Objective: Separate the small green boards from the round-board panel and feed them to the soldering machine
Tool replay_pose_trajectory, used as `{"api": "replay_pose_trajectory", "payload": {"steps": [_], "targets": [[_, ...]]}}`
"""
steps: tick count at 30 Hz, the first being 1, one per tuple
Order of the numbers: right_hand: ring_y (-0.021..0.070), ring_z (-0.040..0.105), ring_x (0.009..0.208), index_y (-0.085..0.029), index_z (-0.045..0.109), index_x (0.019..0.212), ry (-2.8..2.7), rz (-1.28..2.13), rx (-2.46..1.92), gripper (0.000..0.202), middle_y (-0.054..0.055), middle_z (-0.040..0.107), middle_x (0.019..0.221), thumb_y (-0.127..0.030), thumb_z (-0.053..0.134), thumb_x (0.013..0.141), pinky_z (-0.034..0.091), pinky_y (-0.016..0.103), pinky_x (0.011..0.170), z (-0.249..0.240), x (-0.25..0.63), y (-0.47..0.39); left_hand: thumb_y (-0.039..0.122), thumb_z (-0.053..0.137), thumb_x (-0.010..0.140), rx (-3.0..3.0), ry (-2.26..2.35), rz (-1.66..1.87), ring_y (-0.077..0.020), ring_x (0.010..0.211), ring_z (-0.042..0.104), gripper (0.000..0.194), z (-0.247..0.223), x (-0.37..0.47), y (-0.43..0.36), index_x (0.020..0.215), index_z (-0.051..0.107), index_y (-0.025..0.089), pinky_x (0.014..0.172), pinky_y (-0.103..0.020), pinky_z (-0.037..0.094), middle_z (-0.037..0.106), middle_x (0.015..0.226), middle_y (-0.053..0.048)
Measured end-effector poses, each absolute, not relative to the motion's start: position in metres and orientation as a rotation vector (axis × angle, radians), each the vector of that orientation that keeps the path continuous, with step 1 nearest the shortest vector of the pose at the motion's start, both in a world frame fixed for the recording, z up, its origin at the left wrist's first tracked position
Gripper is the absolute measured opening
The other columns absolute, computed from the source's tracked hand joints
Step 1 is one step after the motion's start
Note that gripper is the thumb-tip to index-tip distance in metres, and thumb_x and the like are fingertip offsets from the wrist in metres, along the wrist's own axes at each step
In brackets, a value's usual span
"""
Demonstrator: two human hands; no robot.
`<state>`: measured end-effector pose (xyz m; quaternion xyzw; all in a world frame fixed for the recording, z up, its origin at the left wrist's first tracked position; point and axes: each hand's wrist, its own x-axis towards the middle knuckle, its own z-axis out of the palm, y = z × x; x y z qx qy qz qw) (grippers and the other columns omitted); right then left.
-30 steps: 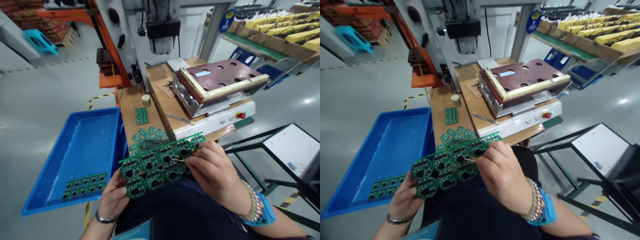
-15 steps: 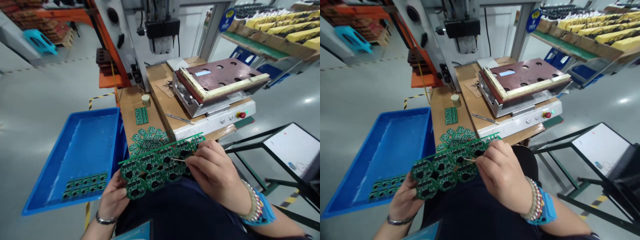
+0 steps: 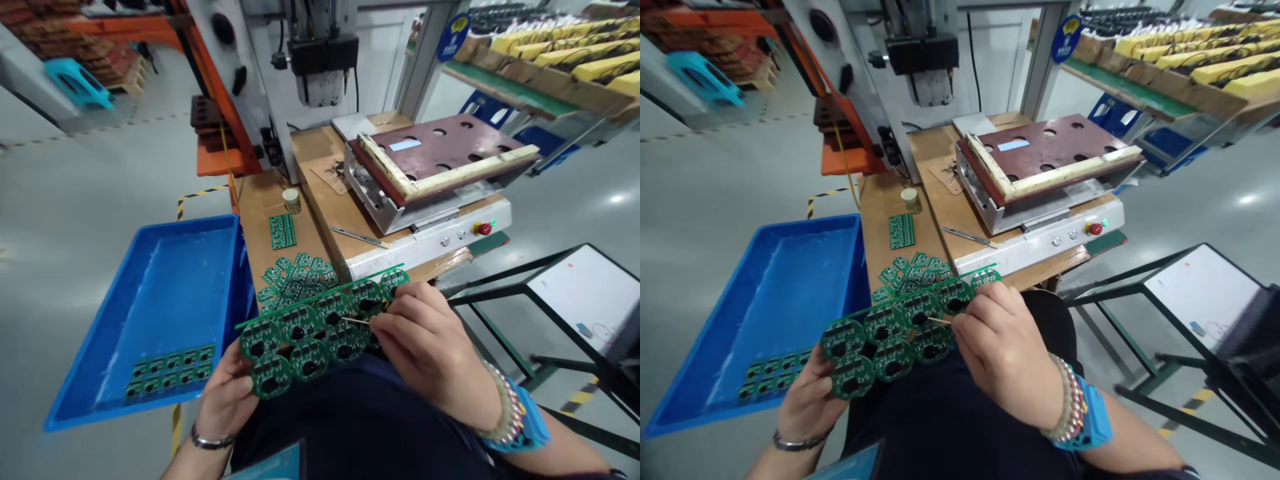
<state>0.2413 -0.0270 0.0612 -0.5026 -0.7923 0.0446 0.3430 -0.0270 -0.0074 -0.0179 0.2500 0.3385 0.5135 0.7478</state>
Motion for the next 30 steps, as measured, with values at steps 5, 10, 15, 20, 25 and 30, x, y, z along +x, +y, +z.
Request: {"api": "replay_pose_trajectory", "payload": {"steps": [5,10,15,20,25,30], "targets": [[0.0176,0.049,0.079,-0.013,0.063,0.083,-2.068,0.119,-1.301,0.009,0.005,0.057,0.070,-0.008,0.058,0.078,0.043,0.034,0.069,0.062,0.241,-0.027,0.017,0.077,0.057,0.567,0.724,1.073,-0.0170,0.056,0.065,0.044,-0.020,-0.031,-0.010,0.098,0.070,0.031,0.060,-0.032,0.056,0.075,0.082,0.001],[0.0175,0.049,0.079,-0.012,0.063,0.083,-2.063,0.103,-1.304,0.008,0.005,0.058,0.071,-0.008,0.058,0.078,0.043,0.034,0.070,0.063,0.242,-0.027,0.018,0.078,0.057,0.571,0.729,1.083,-0.0153,0.053,0.064,0.042,-0.019,-0.029,-0.009,0.096,0.071,0.028,0.056,-0.027,0.054,0.074,0.078,0.001],[0.0174,0.049,0.079,-0.013,0.063,0.082,-2.072,0.102,-1.324,0.008,0.005,0.057,0.071,-0.009,0.058,0.078,0.043,0.034,0.070,0.063,0.243,-0.028,0.019,0.079,0.053,0.569,0.791,1.084,-0.0165,0.054,0.064,0.045,-0.019,-0.029,-0.008,0.096,0.071,0.030,0.062,-0.033,0.055,0.074,0.076,0.001],[0.0175,0.049,0.078,-0.013,0.063,0.083,-2.071,0.119,-1.311,0.008,0.005,0.057,0.071,-0.009,0.058,0.078,0.042,0.034,0.069,0.065,0.242,-0.028,0.019,0.081,0.051,0.561,0.807,1.094,-0.0151,0.049,0.062,0.044,-0.018,-0.028,-0.009,0.093,0.072,0.030,0.057,-0.030,0.055,0.073,0.071,0.001],[0.0171,0.049,0.078,-0.013,0.064,0.084,-2.075,0.137,-1.294,0.010,0.005,0.058,0.069,-0.008,0.058,0.078,0.043,0.033,0.069,0.065,0.237,-0.027,0.018,0.080,0.051,0.569,0.779,1.094,-0.0149,0.048,0.062,0.039,-0.015,-0.024,-0.008,0.088,0.074,0.030,0.051,-0.028,0.054,0.074,0.076,0.000],[0.0171,0.047,0.078,-0.012,0.065,0.082,-2.081,0.140,-1.304,0.009,0.005,0.057,0.067,-0.008,0.057,0.079,0.042,0.033,0.069,0.065,0.233,-0.025,0.020,0.079,0.053,0.604,0.769,1.085,-0.0173,0.052,0.065,0.044,-0.016,-0.025,-0.008,0.096,0.072,0.026,0.063,-0.034,0.056,0.074,0.076,-0.002]]}}
